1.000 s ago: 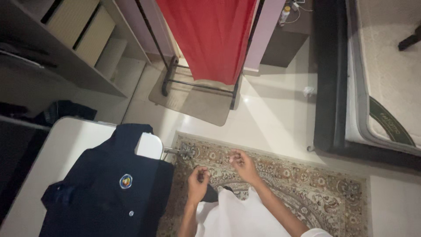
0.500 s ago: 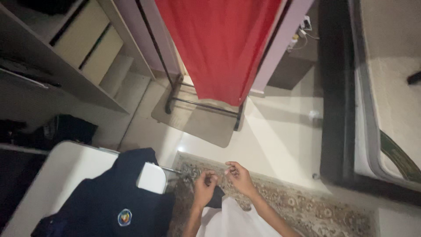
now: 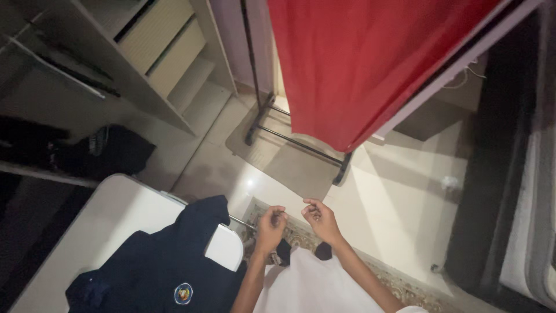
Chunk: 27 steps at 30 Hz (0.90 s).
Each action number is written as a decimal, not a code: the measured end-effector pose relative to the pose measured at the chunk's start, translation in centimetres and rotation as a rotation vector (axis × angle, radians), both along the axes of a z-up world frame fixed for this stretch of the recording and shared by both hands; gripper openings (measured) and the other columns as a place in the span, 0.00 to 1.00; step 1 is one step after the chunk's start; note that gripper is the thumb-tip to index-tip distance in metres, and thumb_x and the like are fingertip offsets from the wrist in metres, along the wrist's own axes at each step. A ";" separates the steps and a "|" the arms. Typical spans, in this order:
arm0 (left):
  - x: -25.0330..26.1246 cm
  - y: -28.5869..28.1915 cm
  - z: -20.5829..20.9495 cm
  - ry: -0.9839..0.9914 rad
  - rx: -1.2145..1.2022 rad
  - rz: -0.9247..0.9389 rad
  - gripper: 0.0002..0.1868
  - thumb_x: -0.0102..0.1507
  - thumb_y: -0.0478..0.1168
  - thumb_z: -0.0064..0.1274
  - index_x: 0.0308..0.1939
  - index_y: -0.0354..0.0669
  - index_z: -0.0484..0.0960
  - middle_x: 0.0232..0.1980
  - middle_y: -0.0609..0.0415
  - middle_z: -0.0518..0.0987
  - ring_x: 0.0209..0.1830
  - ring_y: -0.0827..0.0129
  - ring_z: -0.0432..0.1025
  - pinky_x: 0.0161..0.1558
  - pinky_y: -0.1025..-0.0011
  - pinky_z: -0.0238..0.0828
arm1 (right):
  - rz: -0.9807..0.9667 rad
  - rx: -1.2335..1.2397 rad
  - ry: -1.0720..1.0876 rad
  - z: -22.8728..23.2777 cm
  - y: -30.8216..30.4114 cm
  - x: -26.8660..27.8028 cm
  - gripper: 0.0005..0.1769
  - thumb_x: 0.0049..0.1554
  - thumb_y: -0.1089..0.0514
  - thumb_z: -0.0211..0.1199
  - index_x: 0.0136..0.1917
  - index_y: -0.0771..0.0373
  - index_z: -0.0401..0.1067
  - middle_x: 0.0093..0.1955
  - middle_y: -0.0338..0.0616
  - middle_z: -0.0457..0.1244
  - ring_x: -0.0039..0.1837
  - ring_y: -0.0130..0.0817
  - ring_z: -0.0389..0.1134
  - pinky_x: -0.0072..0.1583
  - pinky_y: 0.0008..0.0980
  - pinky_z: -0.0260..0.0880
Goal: The person lays a navy blazer on a table, smooths the fabric, and places the blazer onto a plastic clothes hanger.
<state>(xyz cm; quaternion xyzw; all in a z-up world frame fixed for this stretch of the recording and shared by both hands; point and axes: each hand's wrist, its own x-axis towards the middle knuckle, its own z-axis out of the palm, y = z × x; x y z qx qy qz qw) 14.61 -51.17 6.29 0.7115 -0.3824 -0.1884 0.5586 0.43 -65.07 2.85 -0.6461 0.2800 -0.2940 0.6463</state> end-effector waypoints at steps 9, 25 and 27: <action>3.8 -1.0 -0.5 0.049 -0.029 0.183 0.10 0.63 0.35 0.59 0.48 0.38 0.82 0.38 0.60 0.81 0.36 0.79 0.71 0.39 0.78 0.69 | 0.135 0.005 -0.043 0.3 -3.3 6.8 0.19 0.58 0.63 0.65 0.63 0.67 0.72 0.43 0.37 0.68 0.45 0.20 0.67 0.47 0.22 0.69; 11.5 -12.7 4.2 0.135 -0.113 0.572 0.11 0.62 0.34 0.59 0.48 0.37 0.82 0.35 0.59 0.80 0.33 0.80 0.69 0.38 0.78 0.69 | 0.470 -0.135 0.077 3.1 -18.3 20.3 0.21 0.55 0.63 0.67 0.62 0.67 0.73 0.43 0.36 0.66 0.43 0.21 0.66 0.46 0.23 0.69; 12.0 -14.2 3.6 0.123 -0.136 0.628 0.11 0.62 0.34 0.59 0.48 0.37 0.82 0.36 0.60 0.81 0.33 0.80 0.70 0.38 0.78 0.69 | 0.540 -0.204 0.009 4.1 -20.6 21.6 0.19 0.56 0.63 0.67 0.61 0.67 0.73 0.44 0.37 0.69 0.46 0.20 0.68 0.48 0.22 0.71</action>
